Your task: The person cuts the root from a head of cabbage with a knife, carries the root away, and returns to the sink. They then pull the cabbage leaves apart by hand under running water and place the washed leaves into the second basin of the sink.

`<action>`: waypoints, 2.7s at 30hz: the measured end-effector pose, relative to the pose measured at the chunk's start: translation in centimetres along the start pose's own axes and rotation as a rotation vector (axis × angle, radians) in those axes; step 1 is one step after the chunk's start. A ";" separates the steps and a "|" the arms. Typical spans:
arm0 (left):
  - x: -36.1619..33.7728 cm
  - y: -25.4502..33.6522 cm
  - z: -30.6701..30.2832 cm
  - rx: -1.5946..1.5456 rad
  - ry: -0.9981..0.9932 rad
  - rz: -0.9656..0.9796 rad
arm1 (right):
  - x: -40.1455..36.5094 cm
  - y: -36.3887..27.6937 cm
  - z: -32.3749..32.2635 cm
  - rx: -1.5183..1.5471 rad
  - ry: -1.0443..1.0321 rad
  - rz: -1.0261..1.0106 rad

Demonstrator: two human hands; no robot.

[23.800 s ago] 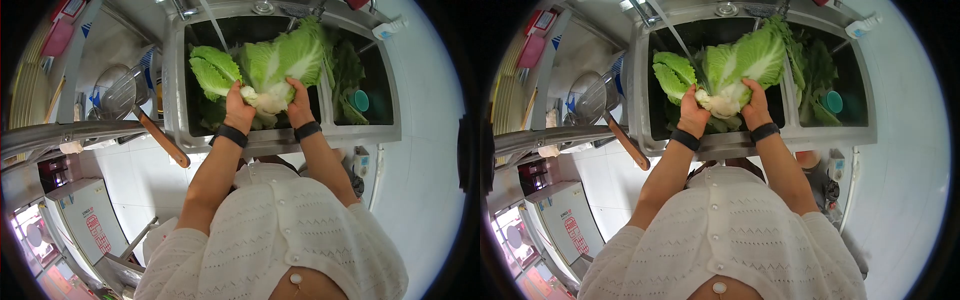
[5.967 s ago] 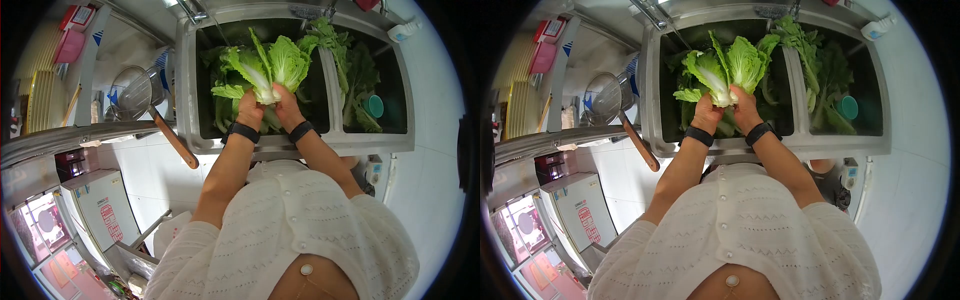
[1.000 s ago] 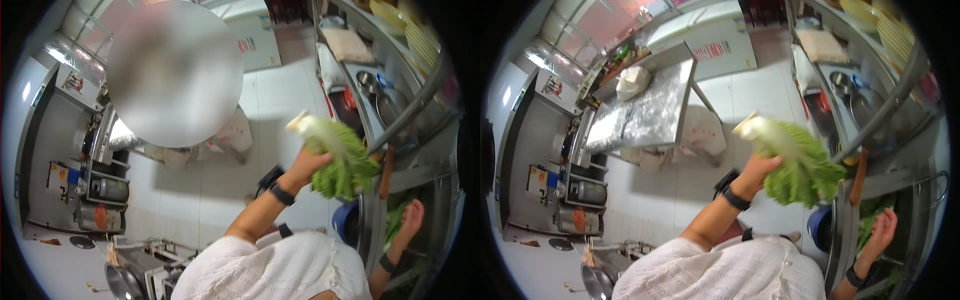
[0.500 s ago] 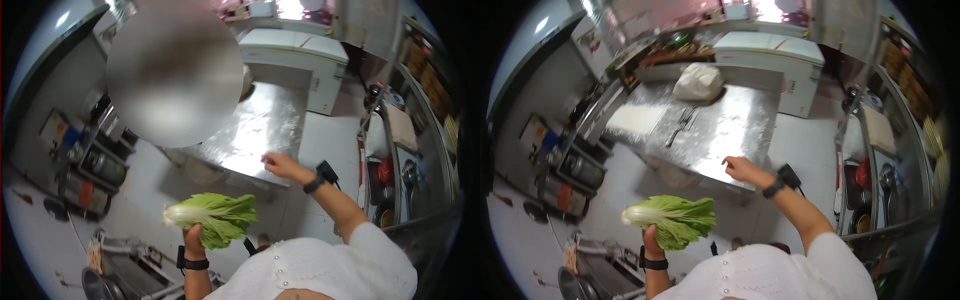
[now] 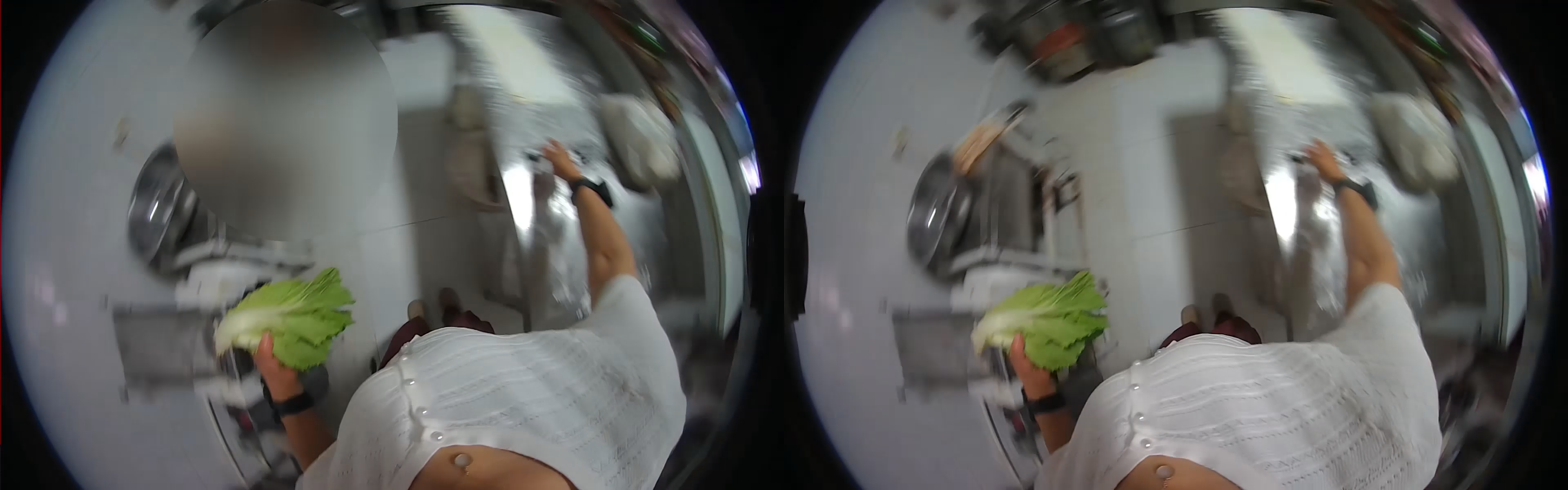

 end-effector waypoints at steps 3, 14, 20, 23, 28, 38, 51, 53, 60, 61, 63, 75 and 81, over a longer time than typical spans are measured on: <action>-5.2 2.4 -3.1 0.603 0.275 0.318 | 2.8 2.7 6.0 -0.221 -0.156 -0.114; -20.4 -5.6 -11.6 -0.859 0.981 -0.343 | -1.0 -5.6 -7.1 1.057 0.216 0.558; -36.8 -6.1 -16.8 -0.842 1.211 -0.331 | -8.8 -43.0 -18.7 1.298 0.171 -0.210; -44.2 -4.6 -19.9 -0.480 1.178 -0.473 | -14.7 -59.5 -22.6 1.523 0.028 -0.620; -59.1 -3.1 -23.4 0.034 1.311 -0.729 | -29.7 -82.6 -23.4 1.451 -0.590 -1.163; -74.9 -4.2 -25.9 0.370 0.959 -1.719 | -59.0 -102.6 -22.1 0.794 -0.933 -1.787; -86.7 -16.3 -36.3 0.435 0.787 -2.029 | -72.1 -118.9 -19.6 0.681 -0.748 -2.259; -87.2 -16.8 -36.5 0.403 0.804 -2.052 | -73.4 -120.2 -18.2 0.611 -0.767 -2.282; -88.1 -18.0 -36.4 0.325 0.758 -2.036 | -76.2 -120.5 -16.8 0.440 -0.728 -2.381; -88.2 -18.1 -36.5 0.309 0.760 -2.038 | -76.4 -120.7 -17.1 0.431 -0.697 -2.398; -88.3 -18.6 -36.8 0.345 0.761 -1.982 | -76.8 -120.4 -17.5 0.354 -0.607 -2.417; -86.9 -19.0 -38.0 0.325 0.544 -1.997 | -81.5 -121.9 -16.9 0.410 -0.814 -2.329; -86.8 -19.2 -38.2 0.320 0.571 -1.960 | -82.2 -122.7 -17.2 0.415 -0.893 -2.347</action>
Point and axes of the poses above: each hand's wrist, its own x-axis towards the middle knuckle, its own z-axis out of the palm, y = z × x, the point moved 10 cm from there along x, towards the middle knuckle
